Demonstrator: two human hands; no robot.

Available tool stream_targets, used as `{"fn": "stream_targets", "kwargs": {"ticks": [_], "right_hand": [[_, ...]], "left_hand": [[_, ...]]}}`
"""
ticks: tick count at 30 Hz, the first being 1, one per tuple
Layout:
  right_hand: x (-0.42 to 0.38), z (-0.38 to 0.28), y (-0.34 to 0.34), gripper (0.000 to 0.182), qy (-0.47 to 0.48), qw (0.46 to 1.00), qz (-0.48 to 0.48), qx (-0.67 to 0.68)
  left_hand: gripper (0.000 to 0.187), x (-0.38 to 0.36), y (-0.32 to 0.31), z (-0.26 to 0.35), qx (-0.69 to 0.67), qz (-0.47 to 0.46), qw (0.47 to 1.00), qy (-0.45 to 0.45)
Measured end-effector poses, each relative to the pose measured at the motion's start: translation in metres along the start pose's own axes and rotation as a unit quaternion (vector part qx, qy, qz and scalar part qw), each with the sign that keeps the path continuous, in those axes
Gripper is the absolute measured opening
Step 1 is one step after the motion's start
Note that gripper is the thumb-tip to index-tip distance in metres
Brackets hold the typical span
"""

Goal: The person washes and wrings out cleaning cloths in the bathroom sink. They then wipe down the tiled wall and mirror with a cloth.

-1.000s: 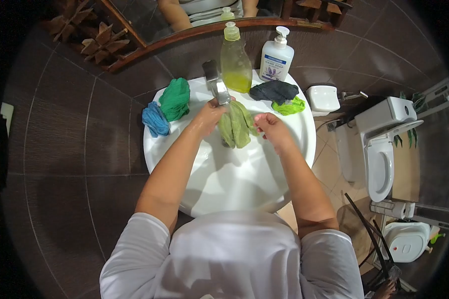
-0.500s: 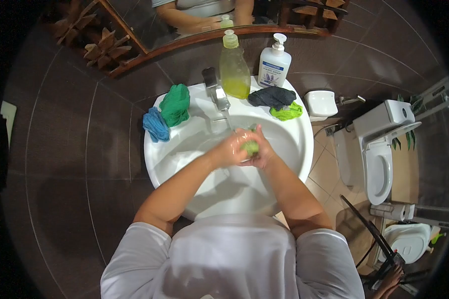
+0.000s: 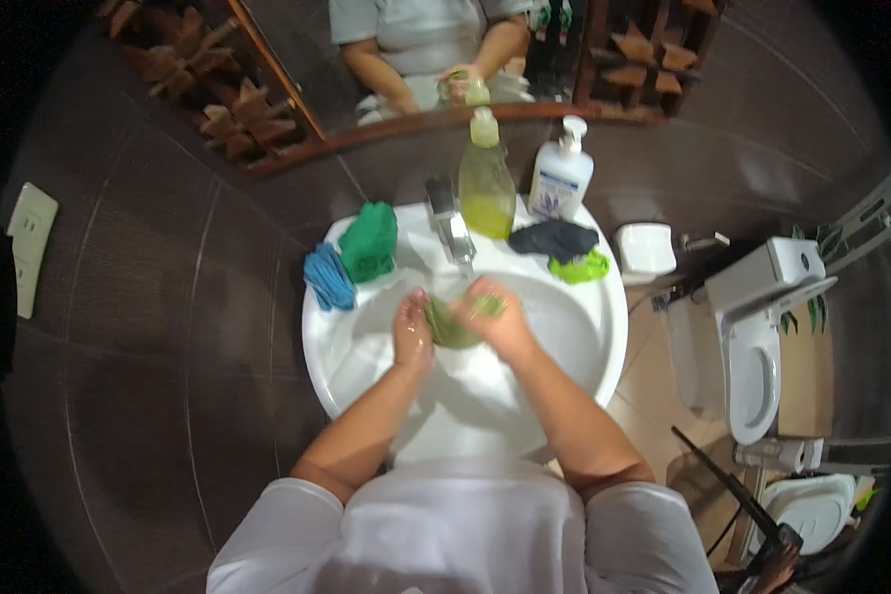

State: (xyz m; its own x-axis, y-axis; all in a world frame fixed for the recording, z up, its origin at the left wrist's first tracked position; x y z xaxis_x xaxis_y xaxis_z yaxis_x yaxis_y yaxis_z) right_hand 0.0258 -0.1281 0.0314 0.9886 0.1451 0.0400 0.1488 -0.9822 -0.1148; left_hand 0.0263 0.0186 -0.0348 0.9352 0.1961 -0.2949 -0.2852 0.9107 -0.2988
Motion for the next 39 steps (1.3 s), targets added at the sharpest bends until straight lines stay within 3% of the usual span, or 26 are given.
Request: {"fn": "stream_targets", "kwargs": {"ticks": [1, 2, 3, 5, 6, 8, 9, 10, 12, 13, 14, 15, 17, 18, 20, 21, 23, 24, 26, 30, 32, 33, 35, 36, 38, 39], "right_hand": [[-0.002, -0.019, -0.018, 0.020, 0.053, 0.993, -0.056, -0.086], [-0.005, -0.035, -0.032, 0.022, 0.104, 0.974, -0.108, -0.170], [-0.001, -0.041, -0.034, 0.022, 0.116, 0.972, -0.109, -0.172], [0.004, -0.034, -0.038, 0.019, 0.024, 0.967, -0.160, -0.196], [0.006, -0.034, -0.036, 0.019, 0.031, 0.967, -0.159, -0.197], [0.008, -0.011, -0.019, 0.020, -0.064, 0.992, -0.095, 0.047], [0.009, 0.007, -0.007, 0.022, -0.125, 0.981, -0.032, 0.145], [0.008, 0.014, 0.002, 0.022, -0.121, 0.982, -0.029, 0.143], [-0.004, 0.039, 0.020, 0.024, -0.243, 0.861, 0.117, 0.432], [-0.012, 0.027, 0.024, 0.024, -0.239, 0.862, 0.118, 0.430], [-0.013, 0.026, 0.030, 0.024, -0.237, 0.863, 0.121, 0.430], [-0.017, 0.028, 0.035, 0.025, -0.252, 0.862, 0.128, 0.420], [-0.022, 0.034, 0.038, 0.026, -0.270, 0.859, 0.139, 0.413], [-0.021, 0.038, 0.036, 0.027, -0.289, 0.850, 0.129, 0.422], [-0.023, 0.041, 0.033, 0.027, -0.307, 0.840, 0.121, 0.431], [-0.026, 0.040, 0.025, 0.027, -0.330, 0.814, 0.095, 0.469], [-0.030, 0.037, 0.014, 0.026, -0.352, 0.784, 0.072, 0.507], [-0.032, 0.035, 0.013, 0.025, -0.353, 0.789, 0.128, 0.486], [-0.035, 0.043, 0.016, 0.024, -0.356, 0.790, 0.186, 0.462], [-0.029, 0.058, 0.016, 0.021, -0.287, 0.773, 0.227, 0.518], [-0.028, 0.054, 0.015, 0.021, -0.264, 0.761, 0.235, 0.544], [-0.028, 0.044, 0.014, 0.015, -0.240, 0.777, 0.221, 0.538], [-0.026, 0.036, 0.008, 0.011, -0.221, 0.789, 0.209, 0.535], [-0.021, 0.030, 0.009, 0.011, -0.155, 0.814, 0.208, 0.520], [-0.018, 0.017, 0.006, 0.011, -0.100, 0.834, 0.211, 0.501], [-0.015, -0.004, 0.011, 0.012, -0.050, 0.881, 0.229, 0.411]], "left_hand": [[0.021, 0.000, -0.006, -0.016, -0.085, 0.005, 0.993, 0.077], [0.024, 0.002, -0.014, -0.035, -0.157, -0.079, 0.968, 0.181], [0.028, -0.036, -0.040, 0.008, -0.164, -0.048, 0.951, 0.257], [0.023, -0.006, -0.035, -0.081, -0.124, -0.257, 0.891, 0.352], [0.023, -0.010, -0.040, -0.063, -0.122, -0.261, 0.893, 0.346], [0.031, -0.045, -0.052, -0.024, 0.065, -0.341, 0.848, 0.400], [0.031, -0.044, -0.053, -0.024, 0.068, -0.346, 0.846, 0.399], [0.031, -0.037, -0.052, -0.025, 0.149, -0.333, 0.865, 0.346], [0.032, -0.032, -0.049, -0.021, 0.229, -0.323, 0.873, 0.285], [0.037, -0.028, -0.047, 0.002, 0.348, -0.335, 0.872, 0.077], [0.044, -0.033, -0.048, 0.026, 0.445, -0.328, 0.822, -0.136], [0.044, -0.035, -0.048, 0.035, 0.445, -0.331, 0.821, -0.135], [0.056, -0.070, -0.064, 0.080, 0.463, -0.336, 0.645, -0.507], [0.056, -0.071, -0.068, 0.085, 0.463, -0.339, 0.645, -0.504], [0.054, -0.102, -0.079, 0.088, 0.428, -0.357, 0.451, -0.697], [0.054, -0.104, -0.083, 0.091, 0.427, -0.361, 0.451, -0.696], [0.042, -0.118, -0.086, 0.089, 0.357, -0.449, 0.388, -0.722], [0.042, -0.115, -0.086, 0.088, 0.355, -0.451, 0.391, -0.719], [0.032, -0.114, -0.079, 0.077, 0.355, -0.472, 0.310, -0.745], [0.030, -0.108, -0.075, 0.083, 0.359, -0.518, 0.343, -0.696], [0.027, -0.097, -0.075, 0.088, 0.374, -0.509, 0.427, -0.647], [0.027, -0.102, -0.075, 0.090, 0.374, -0.510, 0.429, -0.645], [0.024, -0.090, -0.072, 0.110, 0.300, -0.418, 0.676, -0.528], [0.024, -0.092, -0.073, 0.104, 0.300, -0.420, 0.678, -0.523], [0.023, -0.070, -0.054, 0.094, 0.124, -0.254, 0.883, -0.375], [0.020, -0.063, -0.049, 0.085, 0.070, -0.196, 0.930, -0.303]]}}
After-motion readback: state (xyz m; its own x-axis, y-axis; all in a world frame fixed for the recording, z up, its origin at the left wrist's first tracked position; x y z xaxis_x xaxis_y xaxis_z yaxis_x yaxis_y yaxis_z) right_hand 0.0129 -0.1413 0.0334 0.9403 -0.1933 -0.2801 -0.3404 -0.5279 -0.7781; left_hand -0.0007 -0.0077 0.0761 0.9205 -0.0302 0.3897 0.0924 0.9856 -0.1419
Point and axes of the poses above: each hand's wrist, its own x-axis towards the middle knuckle, its own y-axis out of the back of the hand, z = x × y, the point moved 6 cm from there along x, towards the middle knuckle, and after that the axes turned 4 degrees about y, right-handed, at the moved point
